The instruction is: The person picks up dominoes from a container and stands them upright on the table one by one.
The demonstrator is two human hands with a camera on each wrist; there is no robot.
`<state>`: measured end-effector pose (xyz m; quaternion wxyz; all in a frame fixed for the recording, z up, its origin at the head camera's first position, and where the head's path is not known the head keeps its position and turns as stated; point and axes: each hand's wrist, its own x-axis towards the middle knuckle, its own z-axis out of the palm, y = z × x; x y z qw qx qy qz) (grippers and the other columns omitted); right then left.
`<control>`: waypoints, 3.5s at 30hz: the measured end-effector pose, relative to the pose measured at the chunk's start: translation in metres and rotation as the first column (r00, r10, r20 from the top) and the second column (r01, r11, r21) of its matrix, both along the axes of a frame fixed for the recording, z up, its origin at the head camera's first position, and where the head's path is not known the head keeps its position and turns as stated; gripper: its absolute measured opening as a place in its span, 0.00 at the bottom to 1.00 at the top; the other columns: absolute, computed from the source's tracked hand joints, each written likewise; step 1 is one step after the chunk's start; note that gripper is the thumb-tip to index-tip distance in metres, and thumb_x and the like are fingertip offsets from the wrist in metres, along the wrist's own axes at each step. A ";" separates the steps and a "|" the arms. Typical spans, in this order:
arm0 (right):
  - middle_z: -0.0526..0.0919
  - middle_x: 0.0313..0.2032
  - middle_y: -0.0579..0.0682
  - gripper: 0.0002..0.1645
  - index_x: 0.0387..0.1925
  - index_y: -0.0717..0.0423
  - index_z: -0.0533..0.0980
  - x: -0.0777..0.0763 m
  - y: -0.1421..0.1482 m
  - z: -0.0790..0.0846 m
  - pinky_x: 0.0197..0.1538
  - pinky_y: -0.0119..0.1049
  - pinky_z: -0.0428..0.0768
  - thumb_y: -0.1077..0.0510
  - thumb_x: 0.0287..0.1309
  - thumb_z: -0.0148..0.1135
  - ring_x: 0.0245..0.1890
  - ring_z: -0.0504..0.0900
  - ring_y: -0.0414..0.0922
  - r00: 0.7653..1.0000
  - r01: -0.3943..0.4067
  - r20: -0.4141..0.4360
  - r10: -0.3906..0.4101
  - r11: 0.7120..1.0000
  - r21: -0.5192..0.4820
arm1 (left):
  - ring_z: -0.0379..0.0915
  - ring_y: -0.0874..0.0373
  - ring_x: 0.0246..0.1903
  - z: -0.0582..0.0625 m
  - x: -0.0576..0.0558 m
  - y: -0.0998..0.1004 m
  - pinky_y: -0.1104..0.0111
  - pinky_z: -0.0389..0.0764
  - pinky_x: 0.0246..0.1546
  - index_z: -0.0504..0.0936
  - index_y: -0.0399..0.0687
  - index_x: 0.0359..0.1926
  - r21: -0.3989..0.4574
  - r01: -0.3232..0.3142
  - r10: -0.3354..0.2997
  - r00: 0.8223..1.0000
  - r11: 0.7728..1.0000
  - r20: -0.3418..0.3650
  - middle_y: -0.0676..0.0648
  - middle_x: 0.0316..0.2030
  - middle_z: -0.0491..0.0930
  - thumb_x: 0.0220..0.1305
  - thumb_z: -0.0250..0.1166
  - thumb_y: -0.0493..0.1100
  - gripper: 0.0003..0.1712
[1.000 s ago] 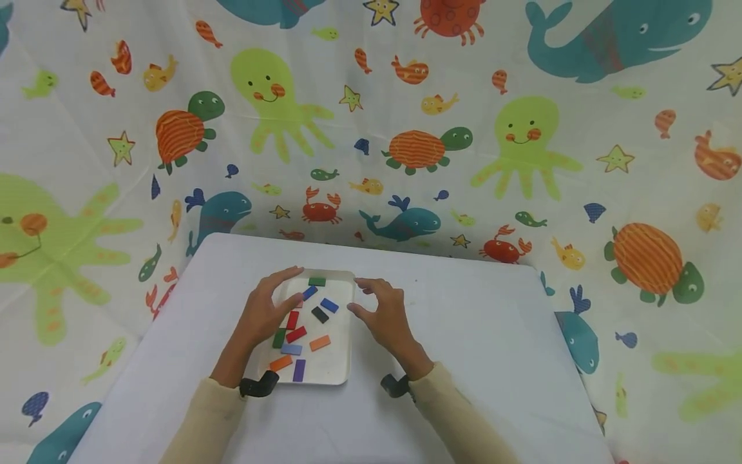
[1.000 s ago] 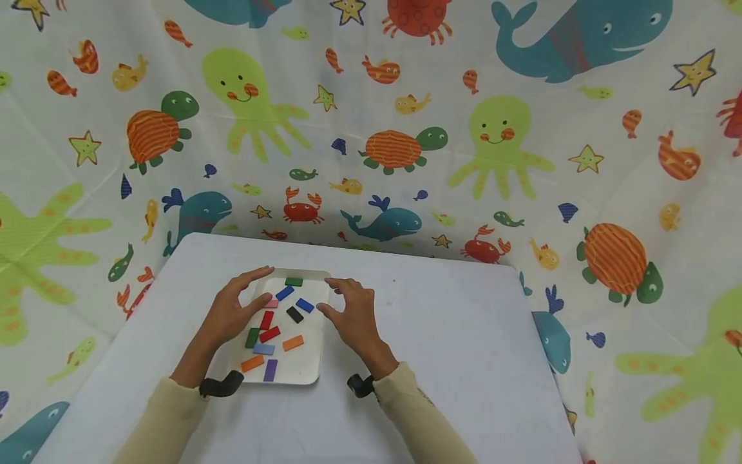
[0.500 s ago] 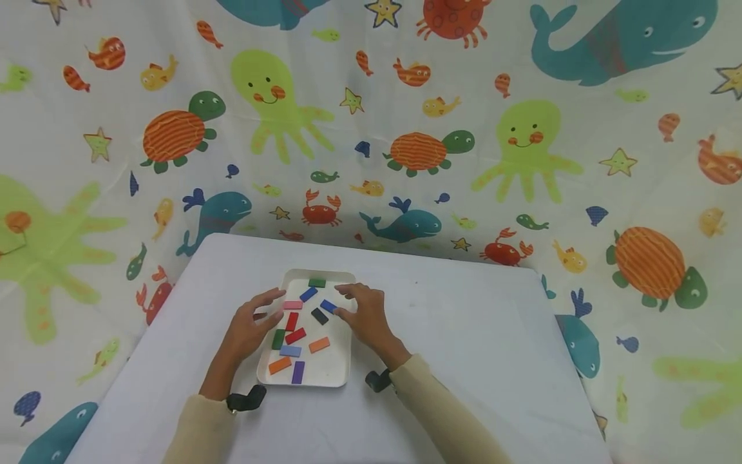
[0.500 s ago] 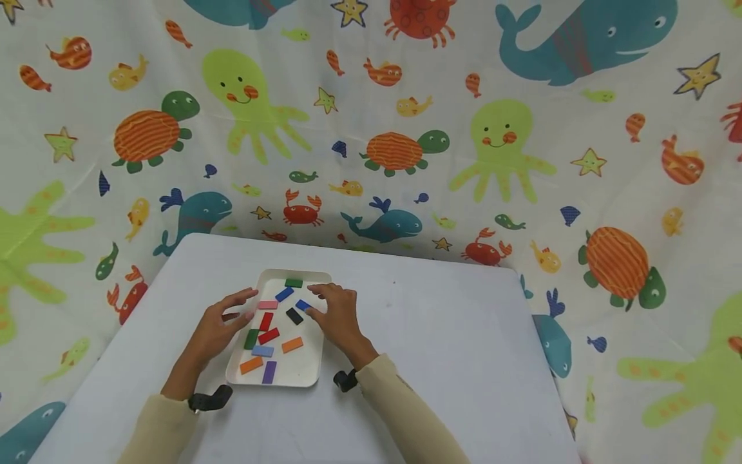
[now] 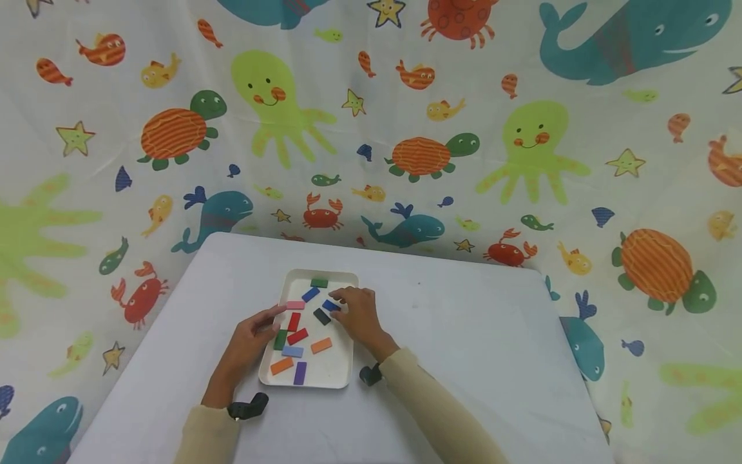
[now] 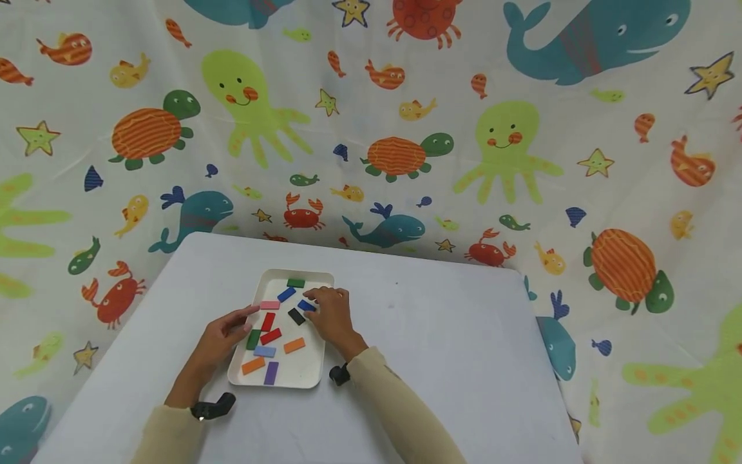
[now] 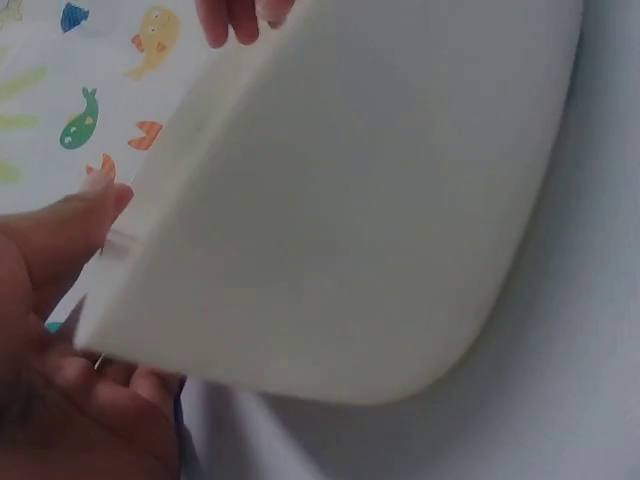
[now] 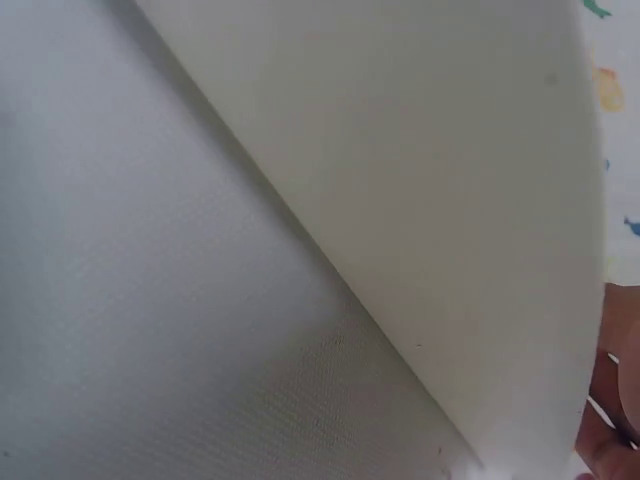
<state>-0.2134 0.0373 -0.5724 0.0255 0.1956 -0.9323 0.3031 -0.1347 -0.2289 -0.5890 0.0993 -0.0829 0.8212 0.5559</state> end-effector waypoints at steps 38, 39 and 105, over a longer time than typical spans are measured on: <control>0.86 0.50 0.43 0.15 0.58 0.43 0.83 -0.010 -0.014 -0.001 0.74 0.50 0.67 0.52 0.72 0.69 0.54 0.84 0.39 0.996 0.084 0.032 -0.083 0.996 -0.040 | 0.59 0.41 0.81 -0.010 0.006 -0.002 0.55 0.72 0.72 0.70 0.61 0.79 0.084 -0.015 0.016 1.000 0.996 -0.008 0.46 0.83 0.59 0.78 0.63 0.55 0.33; 0.87 0.51 0.42 0.15 0.57 0.43 0.83 -0.010 -0.012 0.001 0.73 0.50 0.67 0.52 0.72 0.69 0.53 0.85 0.39 0.996 0.085 0.030 -0.083 0.994 -0.067 | 0.59 0.41 0.81 -0.010 0.006 -0.003 0.55 0.72 0.72 0.70 0.61 0.79 0.080 -0.017 0.018 1.000 0.997 -0.009 0.46 0.83 0.59 0.78 0.63 0.56 0.33; 0.88 0.51 0.50 0.15 0.53 0.52 0.79 -0.025 0.048 -0.009 0.69 0.47 0.83 0.67 0.69 0.67 0.53 0.88 0.47 0.931 0.346 0.217 -0.292 0.896 -0.277 | 0.55 0.40 0.82 -0.004 0.016 -0.015 0.54 0.68 0.74 0.70 0.58 0.79 0.081 0.021 -0.017 0.999 0.997 -0.050 0.44 0.82 0.61 0.80 0.61 0.50 0.30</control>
